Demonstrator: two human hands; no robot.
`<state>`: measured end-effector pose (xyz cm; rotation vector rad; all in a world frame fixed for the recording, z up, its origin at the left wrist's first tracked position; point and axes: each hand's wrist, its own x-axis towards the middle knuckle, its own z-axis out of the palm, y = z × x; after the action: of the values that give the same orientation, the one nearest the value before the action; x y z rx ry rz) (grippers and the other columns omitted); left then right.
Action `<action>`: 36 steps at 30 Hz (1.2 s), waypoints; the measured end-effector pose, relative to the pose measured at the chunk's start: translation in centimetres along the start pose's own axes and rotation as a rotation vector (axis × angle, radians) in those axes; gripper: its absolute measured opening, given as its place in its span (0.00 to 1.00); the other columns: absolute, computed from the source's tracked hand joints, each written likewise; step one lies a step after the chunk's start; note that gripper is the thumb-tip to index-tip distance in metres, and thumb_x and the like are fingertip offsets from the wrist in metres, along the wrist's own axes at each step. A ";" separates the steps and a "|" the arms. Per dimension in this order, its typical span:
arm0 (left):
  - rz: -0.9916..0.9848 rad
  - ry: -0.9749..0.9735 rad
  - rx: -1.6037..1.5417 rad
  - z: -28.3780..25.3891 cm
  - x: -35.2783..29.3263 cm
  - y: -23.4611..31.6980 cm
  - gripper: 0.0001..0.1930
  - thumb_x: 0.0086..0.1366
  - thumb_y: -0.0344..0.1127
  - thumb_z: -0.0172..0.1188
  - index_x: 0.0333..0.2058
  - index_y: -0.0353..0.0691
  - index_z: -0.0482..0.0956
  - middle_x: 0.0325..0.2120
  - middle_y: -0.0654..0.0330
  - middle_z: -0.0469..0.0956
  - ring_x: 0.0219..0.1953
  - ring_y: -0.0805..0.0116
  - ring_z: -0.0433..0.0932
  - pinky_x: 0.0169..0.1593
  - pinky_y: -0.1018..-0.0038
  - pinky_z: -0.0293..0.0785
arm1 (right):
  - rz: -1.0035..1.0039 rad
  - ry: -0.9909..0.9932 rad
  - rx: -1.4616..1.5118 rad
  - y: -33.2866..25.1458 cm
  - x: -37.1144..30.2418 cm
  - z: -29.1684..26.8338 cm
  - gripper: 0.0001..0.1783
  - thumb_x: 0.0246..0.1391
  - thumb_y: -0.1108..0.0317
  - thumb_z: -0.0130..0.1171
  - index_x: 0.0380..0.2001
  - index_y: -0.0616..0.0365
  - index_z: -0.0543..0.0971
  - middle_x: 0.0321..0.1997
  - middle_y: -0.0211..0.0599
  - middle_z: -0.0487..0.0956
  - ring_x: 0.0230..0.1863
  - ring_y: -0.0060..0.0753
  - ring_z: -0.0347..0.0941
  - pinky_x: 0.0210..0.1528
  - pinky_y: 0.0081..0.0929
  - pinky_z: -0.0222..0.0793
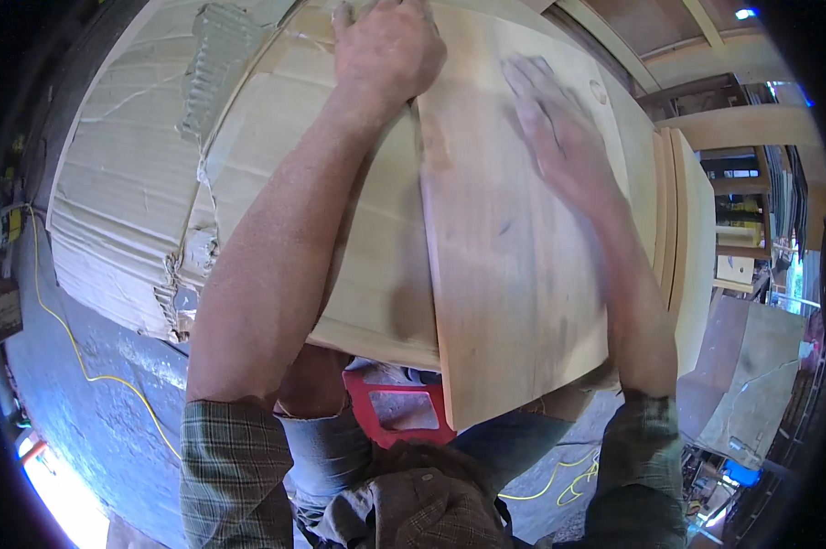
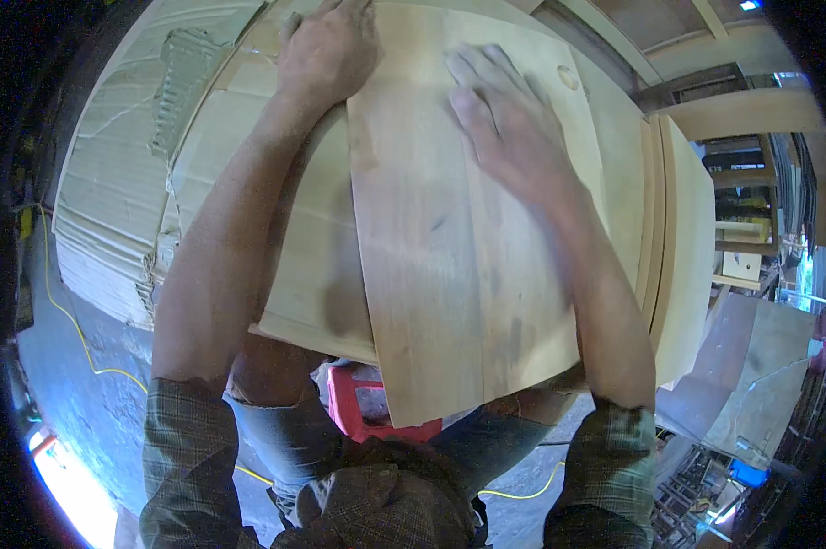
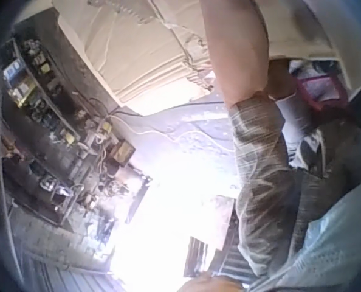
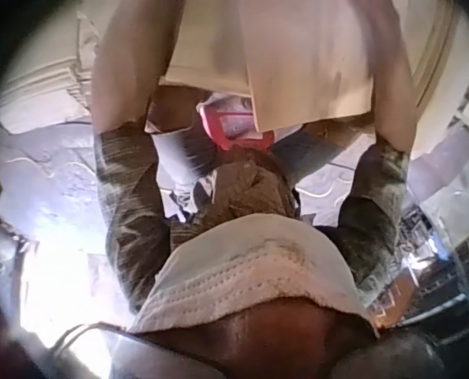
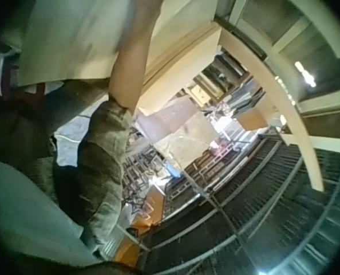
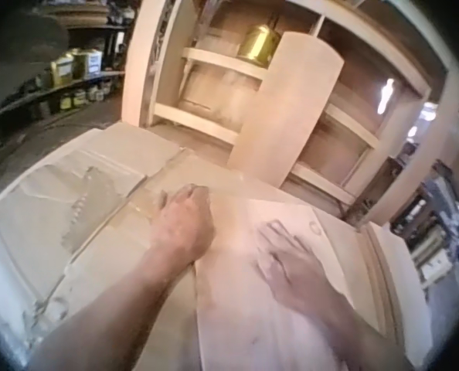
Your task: The person sits on a small red stool and sands a light-colored wooden board resting on their lap using a sanding block. They repeatedly rub the surface and edges of the board, occasionally flipping it to work on different sides.
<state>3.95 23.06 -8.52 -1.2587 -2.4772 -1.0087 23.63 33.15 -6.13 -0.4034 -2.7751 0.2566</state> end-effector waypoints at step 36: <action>0.104 0.013 -0.035 0.7 1.1 -1.6 0.19 0.67 0.40 0.40 0.48 0.37 0.74 0.47 0.46 0.75 0.51 0.50 0.73 0.58 0.56 0.61 | 0.067 -0.059 -0.064 -7.6 -6.6 -2.7 0.32 0.61 0.50 0.41 0.62 0.61 0.61 0.67 0.50 0.57 0.70 0.51 0.47 0.69 0.46 0.39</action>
<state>2.13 23.57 -9.30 -1.3722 -2.3670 -1.0353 28.70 24.34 -3.86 -0.5131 -2.8365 0.1987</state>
